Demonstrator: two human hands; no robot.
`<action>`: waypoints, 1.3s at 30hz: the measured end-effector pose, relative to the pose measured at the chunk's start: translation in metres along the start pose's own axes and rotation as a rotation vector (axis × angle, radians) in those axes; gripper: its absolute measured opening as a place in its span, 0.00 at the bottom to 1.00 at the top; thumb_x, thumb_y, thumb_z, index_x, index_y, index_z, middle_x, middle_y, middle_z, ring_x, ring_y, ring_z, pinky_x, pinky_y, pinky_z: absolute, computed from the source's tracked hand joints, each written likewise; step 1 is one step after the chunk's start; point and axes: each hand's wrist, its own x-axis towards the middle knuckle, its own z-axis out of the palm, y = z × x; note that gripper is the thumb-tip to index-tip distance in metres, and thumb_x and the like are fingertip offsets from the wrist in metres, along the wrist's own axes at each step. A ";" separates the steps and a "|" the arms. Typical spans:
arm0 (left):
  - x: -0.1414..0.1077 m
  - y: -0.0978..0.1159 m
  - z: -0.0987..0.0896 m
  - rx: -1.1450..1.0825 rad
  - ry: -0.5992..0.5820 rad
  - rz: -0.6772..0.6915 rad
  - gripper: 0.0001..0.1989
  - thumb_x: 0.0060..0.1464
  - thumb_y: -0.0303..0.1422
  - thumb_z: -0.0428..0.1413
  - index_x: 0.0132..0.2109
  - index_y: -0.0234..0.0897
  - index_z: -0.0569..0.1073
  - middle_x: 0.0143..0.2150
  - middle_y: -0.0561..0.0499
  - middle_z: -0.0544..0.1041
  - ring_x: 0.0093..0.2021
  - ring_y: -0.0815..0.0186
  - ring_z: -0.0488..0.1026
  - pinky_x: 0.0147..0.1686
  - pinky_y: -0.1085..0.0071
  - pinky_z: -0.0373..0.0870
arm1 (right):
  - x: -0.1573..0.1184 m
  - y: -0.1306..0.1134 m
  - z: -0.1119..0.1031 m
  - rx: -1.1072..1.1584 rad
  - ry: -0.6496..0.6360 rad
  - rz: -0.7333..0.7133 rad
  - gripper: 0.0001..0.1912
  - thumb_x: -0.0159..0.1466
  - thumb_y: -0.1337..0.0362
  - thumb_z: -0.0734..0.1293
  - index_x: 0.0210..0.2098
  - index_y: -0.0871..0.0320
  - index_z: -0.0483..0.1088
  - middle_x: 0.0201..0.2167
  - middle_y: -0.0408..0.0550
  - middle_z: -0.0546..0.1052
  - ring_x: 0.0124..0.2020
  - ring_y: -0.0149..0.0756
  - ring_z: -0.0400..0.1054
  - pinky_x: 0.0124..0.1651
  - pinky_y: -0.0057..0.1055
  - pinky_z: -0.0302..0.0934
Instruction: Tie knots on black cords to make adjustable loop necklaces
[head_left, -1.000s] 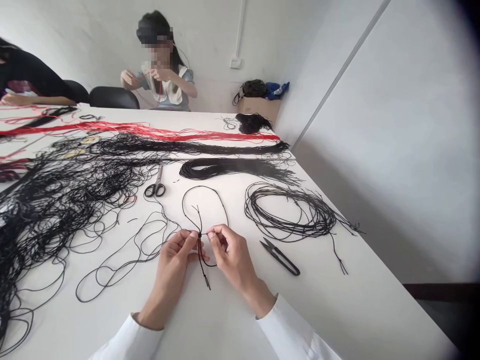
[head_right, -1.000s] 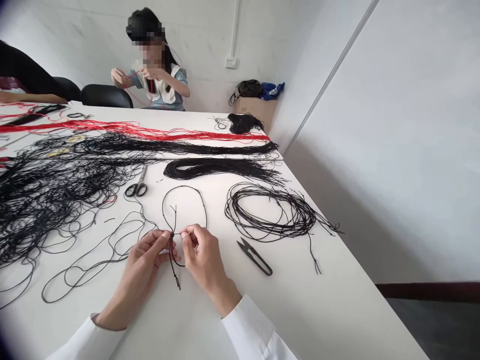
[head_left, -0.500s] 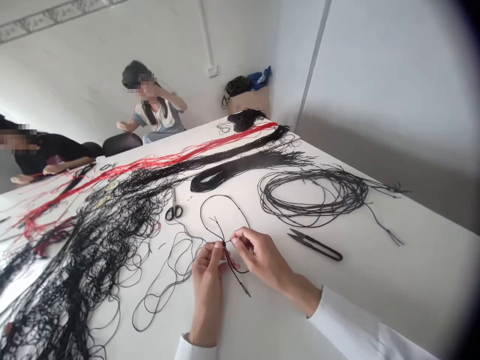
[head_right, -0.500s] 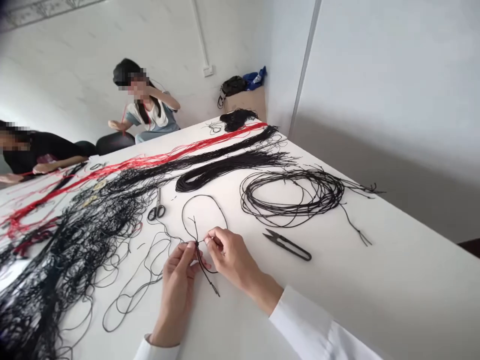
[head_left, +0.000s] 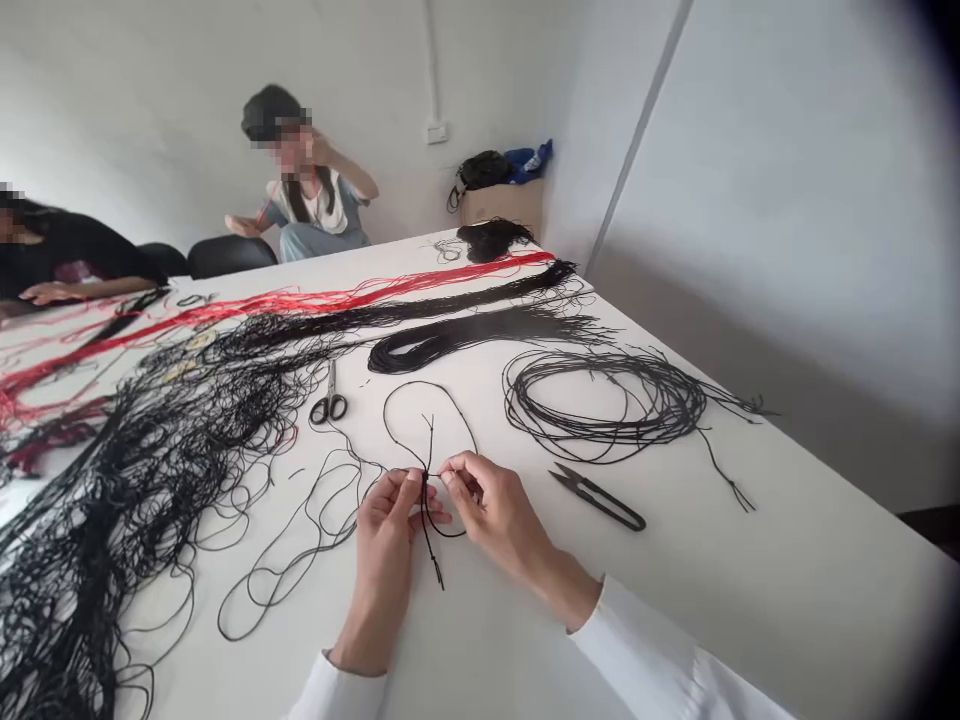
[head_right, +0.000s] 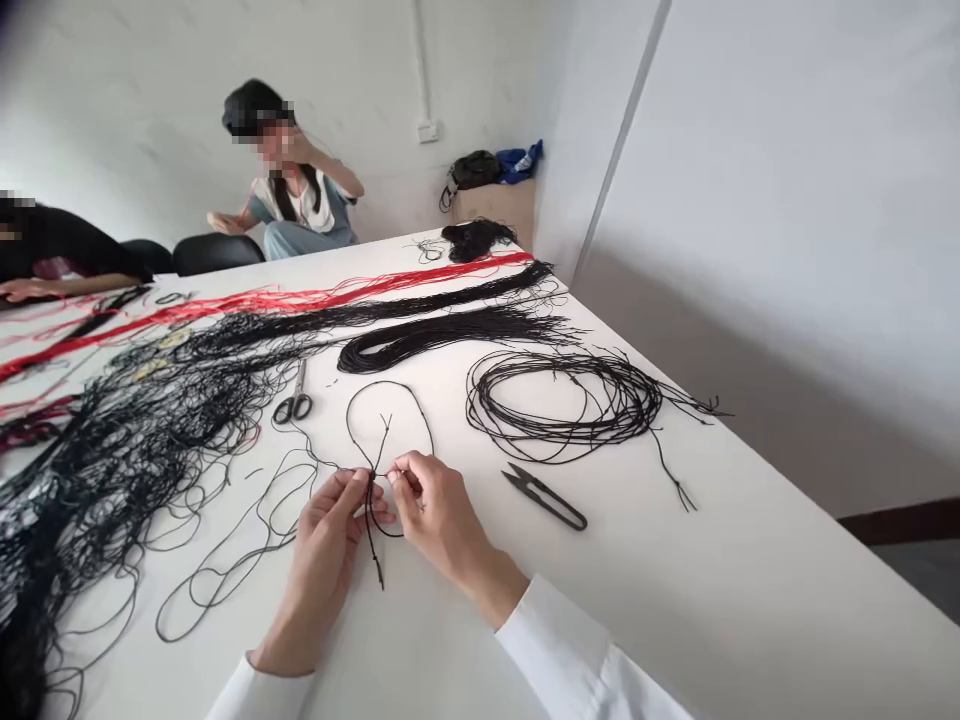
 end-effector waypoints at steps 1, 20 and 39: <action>0.000 0.001 0.000 -0.002 0.012 0.005 0.18 0.49 0.45 0.68 0.33 0.35 0.73 0.30 0.51 0.73 0.30 0.67 0.72 0.32 0.70 0.73 | 0.000 0.000 0.001 -0.026 0.005 -0.023 0.11 0.70 0.59 0.59 0.36 0.56 0.69 0.29 0.44 0.75 0.25 0.31 0.63 0.26 0.27 0.53; -0.005 0.004 -0.002 0.050 -0.007 0.016 0.17 0.48 0.44 0.68 0.30 0.34 0.76 0.28 0.50 0.75 0.27 0.65 0.73 0.32 0.67 0.75 | -0.003 0.001 0.001 -0.066 -0.018 -0.072 0.10 0.70 0.60 0.60 0.37 0.57 0.71 0.30 0.45 0.77 0.30 0.33 0.68 0.32 0.27 0.60; -0.003 0.005 -0.005 0.024 -0.030 0.016 0.19 0.53 0.48 0.64 0.36 0.34 0.77 0.34 0.46 0.77 0.34 0.62 0.74 0.33 0.68 0.76 | -0.004 -0.001 0.000 -0.053 -0.038 -0.020 0.11 0.70 0.58 0.60 0.38 0.57 0.71 0.33 0.47 0.78 0.31 0.33 0.69 0.34 0.28 0.62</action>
